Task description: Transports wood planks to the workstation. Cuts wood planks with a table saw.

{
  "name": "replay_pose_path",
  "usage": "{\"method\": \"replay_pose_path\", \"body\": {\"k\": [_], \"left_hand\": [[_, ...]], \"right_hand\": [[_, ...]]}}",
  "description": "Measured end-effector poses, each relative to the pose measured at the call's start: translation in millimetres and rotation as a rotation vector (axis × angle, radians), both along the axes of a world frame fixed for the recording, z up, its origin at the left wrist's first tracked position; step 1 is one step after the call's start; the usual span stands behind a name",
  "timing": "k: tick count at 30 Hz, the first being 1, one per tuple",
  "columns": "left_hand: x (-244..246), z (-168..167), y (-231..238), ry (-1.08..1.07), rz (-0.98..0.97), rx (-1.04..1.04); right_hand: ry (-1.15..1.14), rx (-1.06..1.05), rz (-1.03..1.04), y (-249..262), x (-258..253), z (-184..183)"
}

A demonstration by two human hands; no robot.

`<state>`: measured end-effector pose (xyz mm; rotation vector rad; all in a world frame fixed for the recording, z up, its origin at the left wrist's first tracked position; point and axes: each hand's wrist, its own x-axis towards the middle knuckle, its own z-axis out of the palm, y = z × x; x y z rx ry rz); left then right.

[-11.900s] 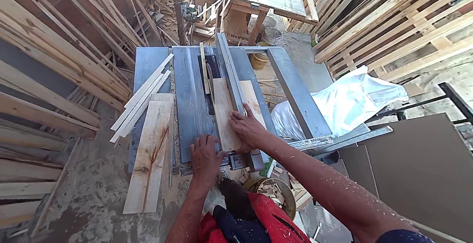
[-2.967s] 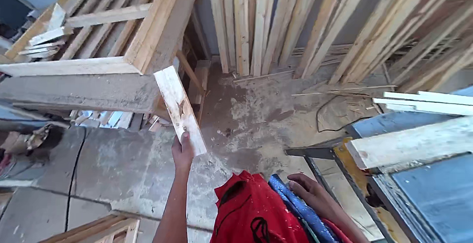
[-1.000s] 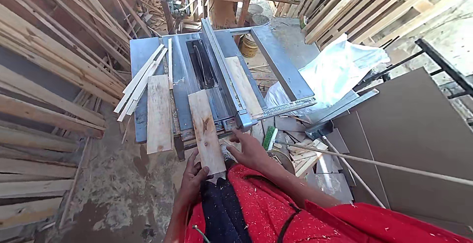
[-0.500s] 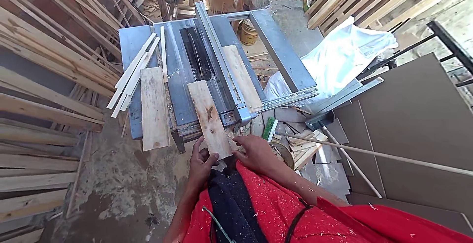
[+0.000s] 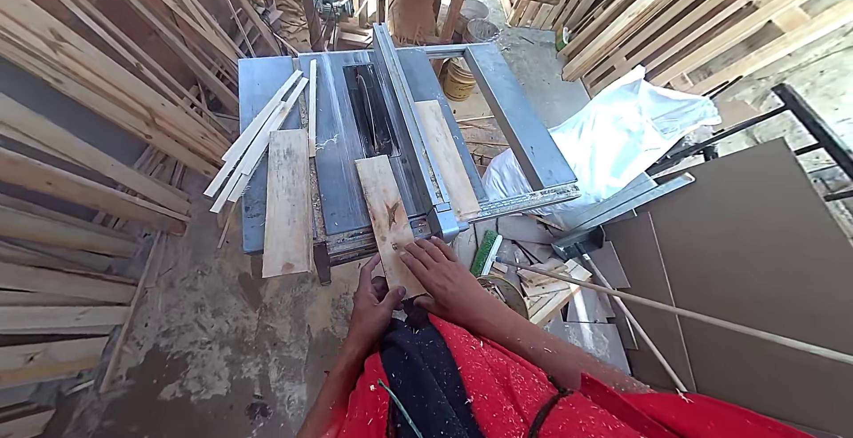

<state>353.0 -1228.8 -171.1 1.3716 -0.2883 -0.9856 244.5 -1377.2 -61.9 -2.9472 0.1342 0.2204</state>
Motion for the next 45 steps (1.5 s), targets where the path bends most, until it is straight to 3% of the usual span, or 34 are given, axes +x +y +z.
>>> {"method": "replay_pose_path", "body": {"k": [11, 19, 27, 29, 33, 35, 40, 45], "left_hand": [[14, 11, -55, -0.046, -0.103, 0.106], [25, 17, -67, -0.05, -0.071, 0.132], [41, 56, -66, -0.086, -0.075, 0.188], [47, 61, -66, -0.224, -0.144, 0.267], [56, 85, -52, -0.989, -0.31, 0.556], [61, 84, -46, -1.196, -0.352, 0.58], [69, 62, -56, -1.436, -0.21, 0.485], [85, 70, -72, -1.411, -0.115, 0.514]], "right_hand": [[0.199, -0.32, 0.091, -51, 49, 9], [0.225, -0.336, 0.099, -64, 71, 24], [0.174, -0.333, 0.086, -84, 82, 19], [0.15, -0.334, 0.108, -89, 86, 18], [0.135, -0.339, 0.084, -96, 96, 20], [0.144, -0.34, 0.063, -100, 103, 22], [0.156, -0.351, 0.055, -111, 123, 24], [0.148, -0.334, 0.039, -127, 140, 21]]}}
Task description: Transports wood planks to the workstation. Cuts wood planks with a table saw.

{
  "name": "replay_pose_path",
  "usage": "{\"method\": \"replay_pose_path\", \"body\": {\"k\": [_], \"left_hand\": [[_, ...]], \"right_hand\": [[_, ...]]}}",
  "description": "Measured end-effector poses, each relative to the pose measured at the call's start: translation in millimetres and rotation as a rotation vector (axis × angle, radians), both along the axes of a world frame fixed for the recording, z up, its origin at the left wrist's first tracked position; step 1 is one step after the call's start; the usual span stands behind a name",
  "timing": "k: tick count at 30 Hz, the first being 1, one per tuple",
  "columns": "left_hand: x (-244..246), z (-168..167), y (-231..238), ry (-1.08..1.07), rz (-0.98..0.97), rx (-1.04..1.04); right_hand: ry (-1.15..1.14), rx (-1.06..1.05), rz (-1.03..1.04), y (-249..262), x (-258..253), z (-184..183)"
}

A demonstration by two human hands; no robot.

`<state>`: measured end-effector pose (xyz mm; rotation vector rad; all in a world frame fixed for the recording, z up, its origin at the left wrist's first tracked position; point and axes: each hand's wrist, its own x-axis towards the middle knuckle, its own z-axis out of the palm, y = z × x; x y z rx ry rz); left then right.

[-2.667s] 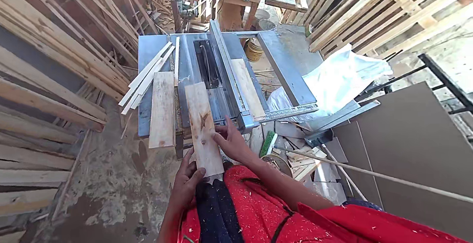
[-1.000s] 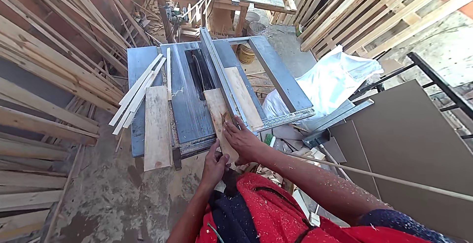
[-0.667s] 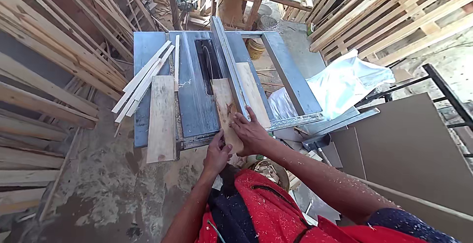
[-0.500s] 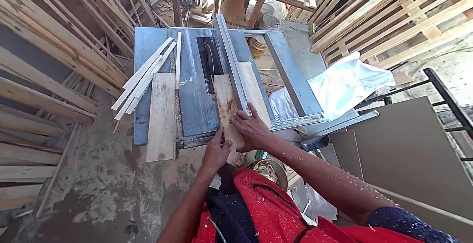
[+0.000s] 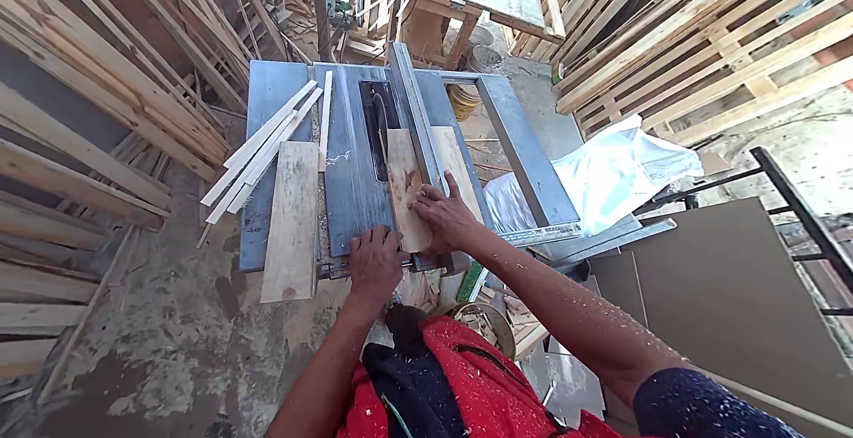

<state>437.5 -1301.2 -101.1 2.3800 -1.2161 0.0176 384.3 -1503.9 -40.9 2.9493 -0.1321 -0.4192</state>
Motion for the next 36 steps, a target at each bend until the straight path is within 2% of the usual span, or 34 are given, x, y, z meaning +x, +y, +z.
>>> {"method": "replay_pose_path", "body": {"k": [3, 11, 22, 26, 29, 36], "left_hand": [[10, 4, -12, 0.037, 0.05, -0.014], [30, 12, -29, 0.071, 0.112, 0.02], [70, 9, -64, 0.111, 0.209, -0.002], [85, 12, -46, 0.218, 0.228, -0.126], [84, -6, -26, 0.21, 0.255, -0.246], [86, -14, -23, 0.28, 0.291, -0.424]], "right_hand": [[-0.054, 0.006, -0.022, -7, 9, 0], [0.1, -0.063, -0.013, -23, 42, 6], [0.088, -0.105, 0.028, -62, 102, 11], [0.095, -0.12, 0.044, -82, 129, 12], [0.111, -0.116, 0.046, -96, 149, 13], [0.088, -0.103, 0.057, -127, 190, 11]]}}
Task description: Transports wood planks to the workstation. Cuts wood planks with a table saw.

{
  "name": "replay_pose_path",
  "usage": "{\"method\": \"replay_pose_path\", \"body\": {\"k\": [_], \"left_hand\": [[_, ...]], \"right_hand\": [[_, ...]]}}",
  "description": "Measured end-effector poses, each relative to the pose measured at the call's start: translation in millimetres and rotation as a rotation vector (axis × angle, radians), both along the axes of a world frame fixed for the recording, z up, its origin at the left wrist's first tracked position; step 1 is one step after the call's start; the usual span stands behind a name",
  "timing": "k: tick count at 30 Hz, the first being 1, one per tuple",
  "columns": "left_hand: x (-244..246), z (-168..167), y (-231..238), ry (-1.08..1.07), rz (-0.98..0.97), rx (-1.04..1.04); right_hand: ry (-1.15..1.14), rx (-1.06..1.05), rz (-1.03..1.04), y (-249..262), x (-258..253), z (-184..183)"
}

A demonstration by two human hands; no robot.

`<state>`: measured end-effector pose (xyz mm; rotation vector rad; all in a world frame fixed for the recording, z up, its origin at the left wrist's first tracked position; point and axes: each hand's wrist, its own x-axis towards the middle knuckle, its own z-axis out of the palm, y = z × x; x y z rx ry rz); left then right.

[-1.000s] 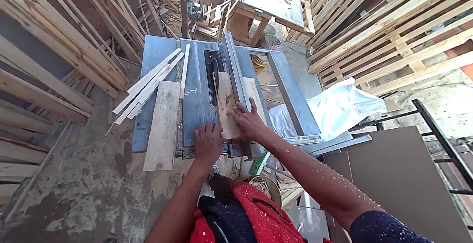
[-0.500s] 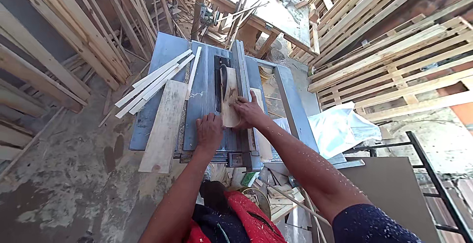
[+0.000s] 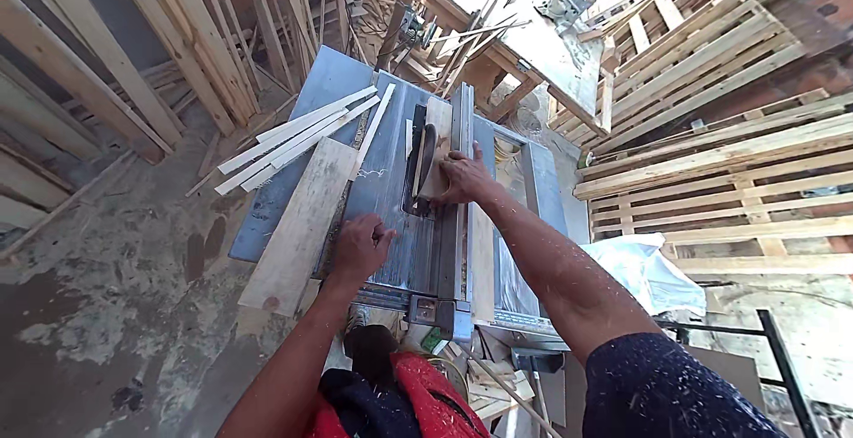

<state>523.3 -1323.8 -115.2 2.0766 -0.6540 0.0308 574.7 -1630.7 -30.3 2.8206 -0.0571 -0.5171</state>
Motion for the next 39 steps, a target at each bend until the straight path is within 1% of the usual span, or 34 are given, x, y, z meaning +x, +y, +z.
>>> {"method": "replay_pose_path", "body": {"k": [2, 4, 9, 11, 13, 15, 18, 21, 22, 24, 27, 30, 31, 33, 35, 36, 38, 39], "left_hand": [[1, -5, 0, -0.023, 0.007, -0.028], [3, -10, 0, -0.056, 0.015, -0.047], [4, -7, 3, -0.024, 0.034, -0.037], [4, -6, 3, 0.009, 0.045, -0.021], [7, -13, 0, 0.054, 0.059, -0.004], [14, -31, -7, 0.106, 0.068, 0.028], [23, -48, -17, 0.138, 0.071, 0.054], [25, -51, -19, 0.142, 0.064, 0.051], [26, -51, -20, 0.139, 0.064, 0.042], [27, -52, -22, 0.134, 0.062, 0.032], [27, -55, -24, 0.099, 0.06, 0.041], [22, -51, -19, 0.053, 0.063, 0.051], [18, -41, -13, 0.052, 0.056, 0.054], [8, -12, 3, 0.074, 0.018, 0.021], [3, 5, 15, 0.2, -0.058, -0.081], [1, 11, 22, 0.314, -0.121, -0.193], [-10, 18, 39, 0.576, -0.281, -0.513], [-21, 23, 51, 0.676, -0.356, -0.637]], "right_hand": [[0.003, -0.012, -0.036, -11, 21, 0], [0.017, -0.018, -0.022, -25, 46, 2], [0.06, -0.035, 0.051, -64, 105, 4], [0.038, -0.064, 0.104, -75, 129, 4], [0.025, -0.095, 0.133, -82, 150, 6], [0.012, -0.105, 0.089, -81, 165, 15], [-0.153, -0.01, -0.037, -83, 173, 39], [-0.322, 0.062, -0.113, -98, 161, 62], [-0.393, 0.085, -0.117, -102, 150, 70], [-0.584, 0.169, -0.11, -104, 109, 91], [-0.84, 0.297, -0.07, -96, 17, 113], [-1.033, 0.446, 0.001, -73, -95, 114], [-1.095, 0.497, 0.007, -61, -133, 109], [-1.201, 0.614, -0.044, -22, -210, 96], [-1.27, 0.774, -0.159, 26, -278, 80], [-1.29, 0.887, -0.241, 51, -308, 71], [-1.3, 1.131, -0.435, 98, -356, 51], [-1.288, 1.262, -0.527, 119, -376, 42]]}}
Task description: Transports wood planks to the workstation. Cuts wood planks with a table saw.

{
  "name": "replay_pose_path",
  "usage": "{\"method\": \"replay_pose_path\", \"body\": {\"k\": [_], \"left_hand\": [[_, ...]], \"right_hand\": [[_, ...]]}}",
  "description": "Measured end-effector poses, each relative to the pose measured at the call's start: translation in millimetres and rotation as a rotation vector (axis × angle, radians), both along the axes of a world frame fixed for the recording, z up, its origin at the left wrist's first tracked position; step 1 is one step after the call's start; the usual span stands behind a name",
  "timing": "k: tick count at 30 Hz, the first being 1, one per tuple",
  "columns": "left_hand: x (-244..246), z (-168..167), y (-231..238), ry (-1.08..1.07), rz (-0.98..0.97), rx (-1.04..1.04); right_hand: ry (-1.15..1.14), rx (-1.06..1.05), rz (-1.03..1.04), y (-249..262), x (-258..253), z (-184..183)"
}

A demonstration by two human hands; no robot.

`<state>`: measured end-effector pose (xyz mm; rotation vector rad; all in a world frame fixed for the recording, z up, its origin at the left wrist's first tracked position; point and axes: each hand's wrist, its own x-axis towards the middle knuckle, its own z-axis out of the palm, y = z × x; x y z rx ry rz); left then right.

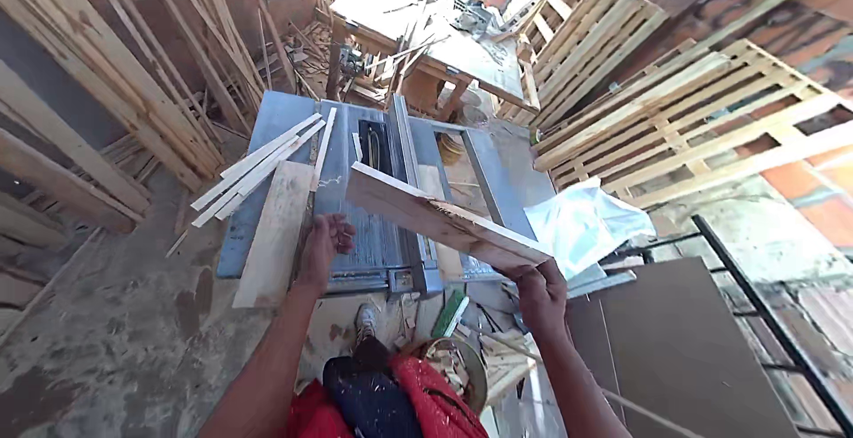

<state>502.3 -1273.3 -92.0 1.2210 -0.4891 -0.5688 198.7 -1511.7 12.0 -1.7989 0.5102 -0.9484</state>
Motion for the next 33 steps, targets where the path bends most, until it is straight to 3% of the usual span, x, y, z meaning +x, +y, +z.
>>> {"method": "replay_pose_path", "body": {"k": [3, 6, 10, 15, 19, 22, 25, 29, 31, 33], "left_hand": [[-49, 24, 52, 0.092, -0.056, -0.144], [-97, 32, 117, 0.089, 0.089, -0.056], [-142, 29, 216, 0.077, 0.279, 0.067], [-214, 27, 323, 0.049, 0.639, 0.182], [-300, 32, 369, 0.087, 0.938, 0.204], [-378, 20, 398, 0.283, 1.125, 0.162], [-449, -30, 432, 0.613, 1.223, 0.135], [-545, -155, 483, 1.034, 1.543, -0.018], [-593, -202, 500, 1.237, 1.678, -0.115], [-631, -238, 512, 1.343, 1.839, -0.201]], "right_hand": [[0.007, 0.31, 0.051, 53, -37, -21], [0.053, 0.406, 0.152, 87, -47, -35], [0.166, 0.418, 0.413, 114, -20, -45], [0.279, 0.319, 0.844, 163, 52, -41], [0.363, 0.25, 1.121, 214, 79, -42], [0.54, 0.287, 1.239, 277, 81, -64], [0.863, 0.182, 1.315, 343, 64, -96], [0.971, -0.311, 1.63, 392, 26, -145], [1.098, -0.588, 1.769, 424, 13, -145], [1.267, -0.723, 1.794, 458, 7, -139]]}}
